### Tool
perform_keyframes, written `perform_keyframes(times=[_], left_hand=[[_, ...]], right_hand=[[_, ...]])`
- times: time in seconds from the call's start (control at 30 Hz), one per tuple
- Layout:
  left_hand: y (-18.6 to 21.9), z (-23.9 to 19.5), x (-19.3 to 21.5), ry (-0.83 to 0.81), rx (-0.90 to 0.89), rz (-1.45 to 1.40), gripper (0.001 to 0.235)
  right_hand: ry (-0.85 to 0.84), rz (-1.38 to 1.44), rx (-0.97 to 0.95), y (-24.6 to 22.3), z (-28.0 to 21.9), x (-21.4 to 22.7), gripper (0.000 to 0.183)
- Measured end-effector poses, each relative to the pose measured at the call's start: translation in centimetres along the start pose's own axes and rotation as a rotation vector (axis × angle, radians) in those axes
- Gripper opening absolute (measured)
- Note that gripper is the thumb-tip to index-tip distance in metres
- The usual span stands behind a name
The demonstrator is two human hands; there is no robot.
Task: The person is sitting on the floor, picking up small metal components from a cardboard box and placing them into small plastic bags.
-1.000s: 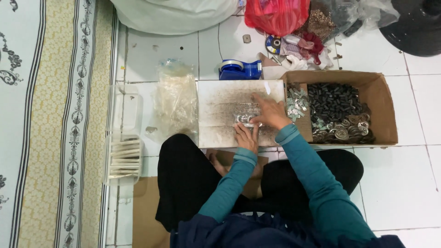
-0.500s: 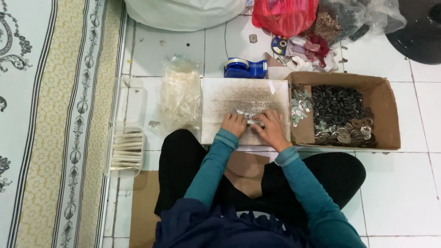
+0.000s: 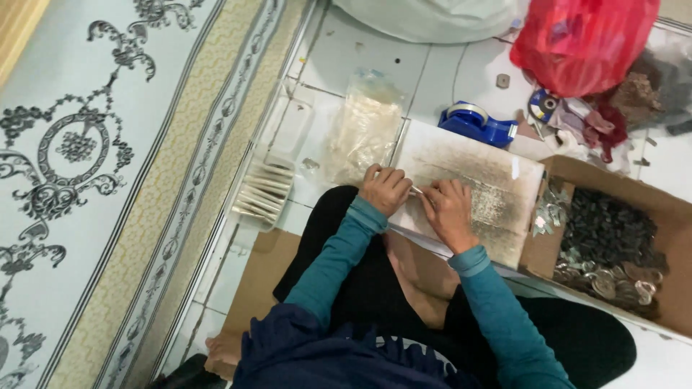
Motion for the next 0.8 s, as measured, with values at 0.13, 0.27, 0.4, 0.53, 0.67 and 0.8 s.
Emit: perform_keyframes(times=[0.13,0.27,0.4,0.53,0.67,0.8], left_hand=[[-8.5,-4.4,3.0,-0.083,0.223,0.053,0.012],[-17.8,-12.4,3.3,-0.314,0.447,0.168,0.024],[-23.3,-18.9,1.6,-0.473,0.369,0.369,0.022],[-24.9,-19.9,0.4,-0.478,0.311,0.421,0.012],[-25.6,-19.0,0.5,-0.494,0.210,0.440,0.010],[-26.3,-19.8,-0.9,-0.476,0.127,0.471,0.013]], right_hand=[[-0.006,0.170,0.023,-4.1,4.0,-3.9,0.010],[-0.095,0.446,-0.089,-6.5,7.0,-8.8,0.017],[-0.198,0.666,-0.262,-9.4,9.7,-13.8,0.020],[-0.250,0.693,-0.280,-11.2,11.9,-19.3,0.022],[-0.305,0.623,-0.260,-12.4,13.0,-23.8,0.025],[-0.283,0.470,-0.147,-13.2,13.3,-26.5,0.022]])
Point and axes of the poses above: each hand's wrist, its own z-axis towards the middle knuckle, its own x-axis out of the back of the hand, y = z × x, the point moved 2 cm from there along z, towards the middle knuckle, and after that the axes turned 14 degrees about z, right-handed, at the moved point
